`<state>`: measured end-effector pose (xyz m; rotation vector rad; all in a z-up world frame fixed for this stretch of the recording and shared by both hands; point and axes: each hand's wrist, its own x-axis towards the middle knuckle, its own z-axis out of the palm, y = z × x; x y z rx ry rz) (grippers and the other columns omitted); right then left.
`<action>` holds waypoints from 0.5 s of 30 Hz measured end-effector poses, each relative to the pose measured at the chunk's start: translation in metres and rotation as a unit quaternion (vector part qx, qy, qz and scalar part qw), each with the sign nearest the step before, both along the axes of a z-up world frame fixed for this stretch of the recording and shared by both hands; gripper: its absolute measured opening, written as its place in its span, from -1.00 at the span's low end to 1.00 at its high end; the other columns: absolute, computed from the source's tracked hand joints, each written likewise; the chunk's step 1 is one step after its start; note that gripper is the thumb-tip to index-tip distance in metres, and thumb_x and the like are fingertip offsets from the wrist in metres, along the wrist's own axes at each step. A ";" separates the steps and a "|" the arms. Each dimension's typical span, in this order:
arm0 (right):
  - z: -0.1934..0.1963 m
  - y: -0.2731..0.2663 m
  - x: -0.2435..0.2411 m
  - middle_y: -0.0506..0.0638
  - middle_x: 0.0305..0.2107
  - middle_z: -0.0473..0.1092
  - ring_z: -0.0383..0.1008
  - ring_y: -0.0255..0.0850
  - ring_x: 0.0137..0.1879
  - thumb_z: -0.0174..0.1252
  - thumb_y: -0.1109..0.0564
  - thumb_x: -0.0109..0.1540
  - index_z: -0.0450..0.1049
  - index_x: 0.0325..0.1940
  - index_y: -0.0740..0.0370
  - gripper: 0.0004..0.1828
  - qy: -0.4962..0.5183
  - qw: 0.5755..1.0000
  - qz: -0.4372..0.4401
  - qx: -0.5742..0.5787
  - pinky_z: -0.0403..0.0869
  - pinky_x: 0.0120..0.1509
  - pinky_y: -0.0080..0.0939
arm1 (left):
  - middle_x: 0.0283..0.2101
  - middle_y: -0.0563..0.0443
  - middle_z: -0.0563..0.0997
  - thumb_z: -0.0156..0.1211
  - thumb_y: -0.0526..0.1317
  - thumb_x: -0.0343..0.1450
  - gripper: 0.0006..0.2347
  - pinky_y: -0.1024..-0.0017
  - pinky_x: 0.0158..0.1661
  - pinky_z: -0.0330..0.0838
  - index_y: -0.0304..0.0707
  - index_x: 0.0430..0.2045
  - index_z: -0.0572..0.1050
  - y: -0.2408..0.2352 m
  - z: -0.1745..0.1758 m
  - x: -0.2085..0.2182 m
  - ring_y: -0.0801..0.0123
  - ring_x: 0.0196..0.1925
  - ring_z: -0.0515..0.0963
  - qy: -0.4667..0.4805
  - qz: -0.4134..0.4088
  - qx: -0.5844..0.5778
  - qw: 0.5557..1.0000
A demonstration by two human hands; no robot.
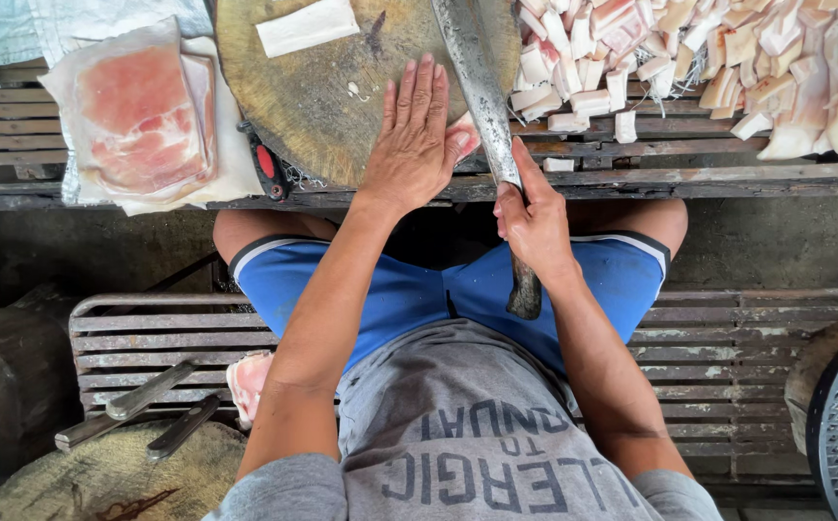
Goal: The person is chopping large pieces of pork skin and fat into small squares on a wooden board using a large knife.
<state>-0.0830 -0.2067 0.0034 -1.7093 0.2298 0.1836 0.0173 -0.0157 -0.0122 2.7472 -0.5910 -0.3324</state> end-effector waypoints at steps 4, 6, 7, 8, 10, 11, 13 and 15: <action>0.007 -0.007 -0.017 -0.05 -0.52 0.38 0.32 -0.39 -0.53 -0.02 0.32 0.36 0.13 0.58 0.16 -0.33 0.020 0.999 0.020 -0.033 0.40 -0.44 -0.35 | 0.58 -0.25 -0.29 -0.28 0.07 0.63 -0.35 0.10 0.54 -0.47 -0.46 0.49 -0.24 0.000 0.005 -0.001 0.04 0.63 -0.35 0.017 0.011 0.010 1.000; 0.015 -0.015 -0.036 -0.06 -0.52 0.38 0.33 -0.39 -0.52 0.00 0.31 0.35 0.11 0.58 0.16 -0.32 0.033 0.997 0.024 -0.058 0.42 -0.43 -0.35 | 0.59 -0.27 -0.28 -0.29 0.06 0.64 -0.36 0.09 0.54 -0.47 -0.48 0.50 -0.22 -0.002 0.005 -0.001 0.03 0.63 -0.34 0.001 0.010 0.008 1.000; 0.018 -0.018 -0.044 -0.06 -0.52 0.38 0.33 -0.39 -0.52 0.02 0.30 0.35 0.11 0.58 0.16 -0.32 0.040 0.996 0.026 -0.071 0.43 -0.42 -0.35 | 0.59 -0.27 -0.27 -0.30 0.06 0.64 -0.36 0.08 0.54 -0.47 -0.49 0.50 -0.21 -0.003 0.005 -0.002 0.03 0.63 -0.34 -0.006 0.010 0.006 1.000; 0.020 -0.020 -0.051 -0.06 -0.53 0.39 0.34 -0.39 -0.53 0.03 0.29 0.35 0.12 0.58 0.16 -0.32 0.046 0.995 0.024 -0.082 0.43 -0.43 -0.35 | 0.59 -0.28 -0.27 -0.30 0.05 0.65 -0.36 0.08 0.54 -0.47 -0.50 0.50 -0.20 -0.002 0.004 -0.003 0.02 0.63 -0.34 -0.009 0.011 0.005 1.000; 0.023 -0.023 -0.057 -0.06 -0.54 0.42 0.36 -0.38 -0.54 0.05 0.28 0.33 0.15 0.56 0.15 -0.32 0.060 0.992 0.020 -0.105 0.43 -0.43 -0.34 | 0.59 -0.30 -0.26 -0.31 0.05 0.65 -0.37 0.08 0.54 -0.46 -0.52 0.50 -0.19 -0.001 0.001 -0.005 0.01 0.63 -0.34 -0.014 0.014 0.002 1.000; 0.024 -0.022 -0.057 -0.06 -0.53 0.41 0.35 -0.39 -0.53 0.04 0.29 0.33 0.14 0.57 0.16 -0.32 0.061 0.994 0.024 -0.092 0.43 -0.43 -0.34 | 0.59 -0.30 -0.26 -0.31 0.05 0.65 -0.37 0.07 0.54 -0.46 -0.52 0.49 -0.18 -0.001 0.000 -0.006 0.00 0.63 -0.33 -0.008 0.017 0.006 1.000; 0.024 -0.018 -0.047 -0.07 -0.52 0.40 0.34 -0.40 -0.53 0.02 0.29 0.33 0.12 0.57 0.18 -0.31 0.062 0.995 0.028 -0.067 0.43 -0.43 -0.35 | 0.59 -0.31 -0.25 -0.31 0.06 0.64 -0.36 0.07 0.54 -0.45 -0.52 0.49 -0.18 -0.002 -0.002 -0.007 -0.01 0.63 -0.33 0.002 0.018 0.012 1.000; 0.018 -0.011 -0.029 -0.07 -0.53 0.38 0.32 -0.40 -0.54 0.00 0.30 0.33 0.10 0.58 0.19 -0.31 0.062 0.997 0.024 -0.041 0.41 -0.44 -0.35 | 0.58 -0.34 -0.25 -0.30 0.05 0.65 -0.37 0.06 0.54 -0.44 -0.53 0.49 -0.18 -0.003 -0.001 -0.006 -0.02 0.63 -0.33 -0.013 0.021 0.003 1.000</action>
